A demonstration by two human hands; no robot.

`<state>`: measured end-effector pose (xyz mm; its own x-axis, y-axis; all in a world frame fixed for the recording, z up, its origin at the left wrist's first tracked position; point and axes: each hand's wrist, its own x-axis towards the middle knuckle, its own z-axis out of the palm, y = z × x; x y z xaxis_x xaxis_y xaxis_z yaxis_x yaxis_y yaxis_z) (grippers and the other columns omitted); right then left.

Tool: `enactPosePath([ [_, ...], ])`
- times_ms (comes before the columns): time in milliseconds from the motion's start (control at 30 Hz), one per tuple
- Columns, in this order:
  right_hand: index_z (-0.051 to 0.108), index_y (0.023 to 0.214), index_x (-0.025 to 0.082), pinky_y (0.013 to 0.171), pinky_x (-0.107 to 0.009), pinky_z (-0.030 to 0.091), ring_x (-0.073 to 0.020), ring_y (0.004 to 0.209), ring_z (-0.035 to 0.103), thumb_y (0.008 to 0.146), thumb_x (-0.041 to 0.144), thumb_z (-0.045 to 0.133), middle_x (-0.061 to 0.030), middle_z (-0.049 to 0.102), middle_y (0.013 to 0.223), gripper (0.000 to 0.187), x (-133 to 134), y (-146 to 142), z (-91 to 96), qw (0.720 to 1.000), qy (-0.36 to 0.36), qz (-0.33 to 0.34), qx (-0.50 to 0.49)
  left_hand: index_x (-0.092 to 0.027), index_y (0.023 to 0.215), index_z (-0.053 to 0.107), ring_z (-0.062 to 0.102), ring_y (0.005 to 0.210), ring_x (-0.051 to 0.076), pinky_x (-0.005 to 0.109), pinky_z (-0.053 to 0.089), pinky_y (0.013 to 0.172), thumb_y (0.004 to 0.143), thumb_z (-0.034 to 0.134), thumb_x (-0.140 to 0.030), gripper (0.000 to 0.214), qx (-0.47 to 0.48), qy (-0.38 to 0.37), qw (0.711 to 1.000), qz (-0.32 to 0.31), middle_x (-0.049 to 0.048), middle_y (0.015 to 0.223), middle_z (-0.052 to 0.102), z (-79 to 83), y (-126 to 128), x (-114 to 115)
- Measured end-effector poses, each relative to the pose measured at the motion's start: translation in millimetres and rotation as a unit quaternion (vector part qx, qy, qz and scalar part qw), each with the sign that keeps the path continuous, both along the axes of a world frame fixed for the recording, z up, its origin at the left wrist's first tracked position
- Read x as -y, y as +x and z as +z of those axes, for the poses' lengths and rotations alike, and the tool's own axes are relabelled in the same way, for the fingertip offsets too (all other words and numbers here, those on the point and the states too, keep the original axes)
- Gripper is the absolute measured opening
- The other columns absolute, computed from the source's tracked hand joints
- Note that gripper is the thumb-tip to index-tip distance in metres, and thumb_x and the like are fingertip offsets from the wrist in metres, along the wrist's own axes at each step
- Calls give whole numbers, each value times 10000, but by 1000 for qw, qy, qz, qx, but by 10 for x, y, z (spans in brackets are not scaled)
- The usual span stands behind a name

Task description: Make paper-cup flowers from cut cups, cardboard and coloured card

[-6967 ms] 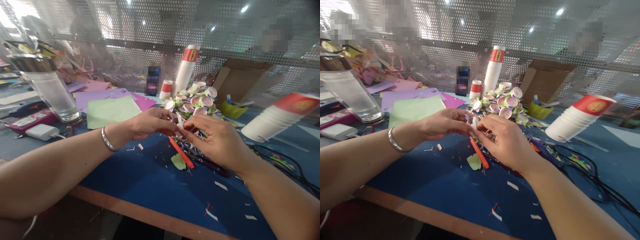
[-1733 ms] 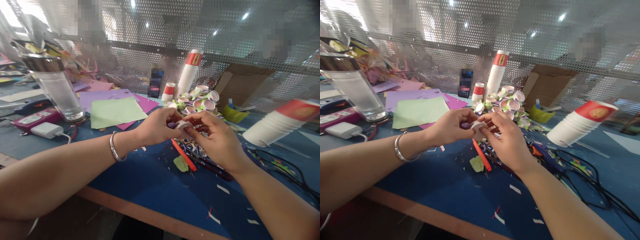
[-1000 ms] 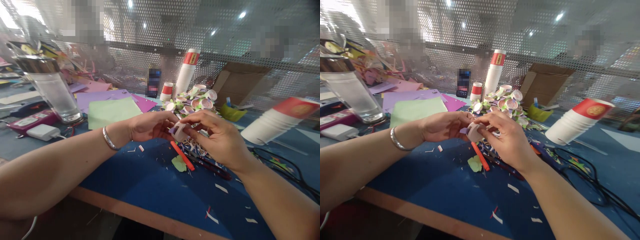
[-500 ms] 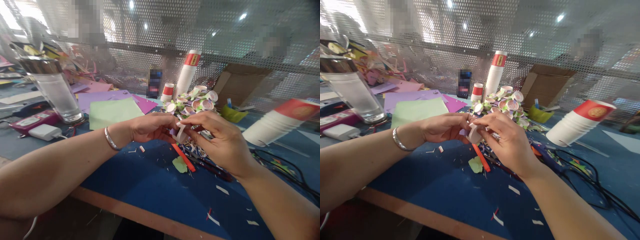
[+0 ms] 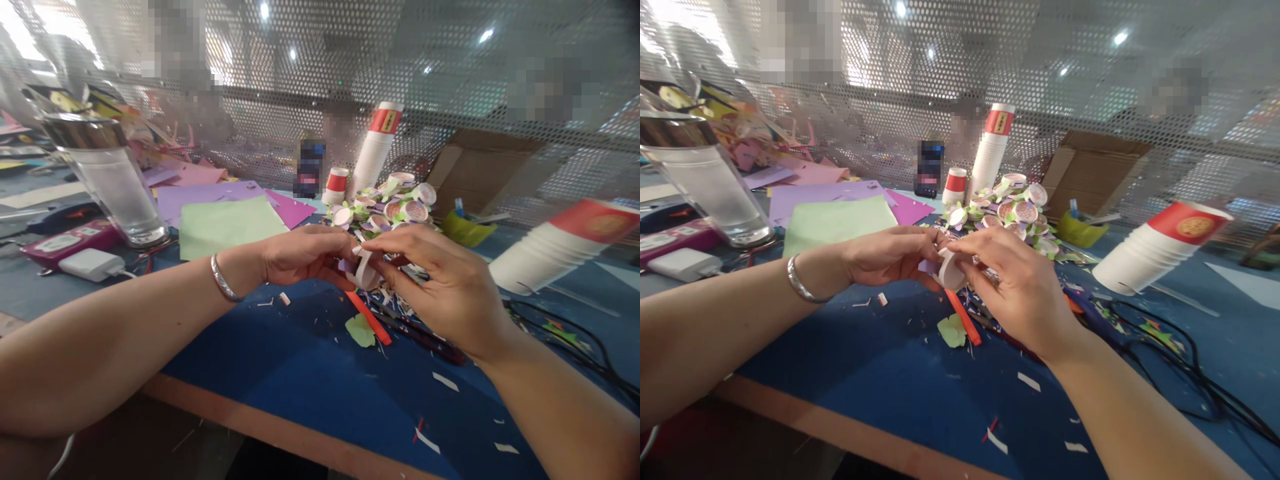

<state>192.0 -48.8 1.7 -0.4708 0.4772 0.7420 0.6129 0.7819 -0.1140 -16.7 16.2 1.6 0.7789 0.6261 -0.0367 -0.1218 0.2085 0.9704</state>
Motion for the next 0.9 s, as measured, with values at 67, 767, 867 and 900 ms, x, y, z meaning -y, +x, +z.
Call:
enactPosePath([
  [67, 695, 1154, 263, 924, -417, 582, -225, 1016, 720, 948, 84, 634, -72, 740, 1091, 280, 6, -3, 1, 1000, 0, -3, 2, -116, 862, 649, 683, 781, 130, 292, 609, 783, 834, 628, -135, 39, -2, 3, 1000, 4, 23, 812, 664, -4, 1, 4],
  [767, 693, 1116, 263, 888, -408, 582, -226, 1017, 722, 954, 91, 619, -68, 754, 1078, 247, 37, -36, 20, 1000, -9, 3, 21, -141, 796, 631, 662, 774, 154, 323, 616, 762, 770, 704, -178, 86, -16, 48, 998, -36, 15, 764, 638, -22, -51, -8],
  [867, 702, 1104, 240, 881, -396, 581, -216, 1011, 720, 960, 82, 611, -79, 754, 1067, 232, 49, -18, 12, 1000, -12, 8, 20, -142, 749, 618, 613, 690, 124, 315, 606, 735, 754, 679, -136, 62, -17, 52, 998, -22, -14, 680, 586, -18, -38, 13],
  [900, 707, 1097, 232, 879, -392, 582, -213, 1005, 720, 959, 80, 612, -81, 755, 1060, 226, 51, -12, 9, 1000, -13, 10, 21, -142, 746, 618, 592, 664, 112, 310, 600, 726, 750, 676, -131, 60, -19, 53, 998, -19, -21, 665, 576, -17, -31, 20],
])
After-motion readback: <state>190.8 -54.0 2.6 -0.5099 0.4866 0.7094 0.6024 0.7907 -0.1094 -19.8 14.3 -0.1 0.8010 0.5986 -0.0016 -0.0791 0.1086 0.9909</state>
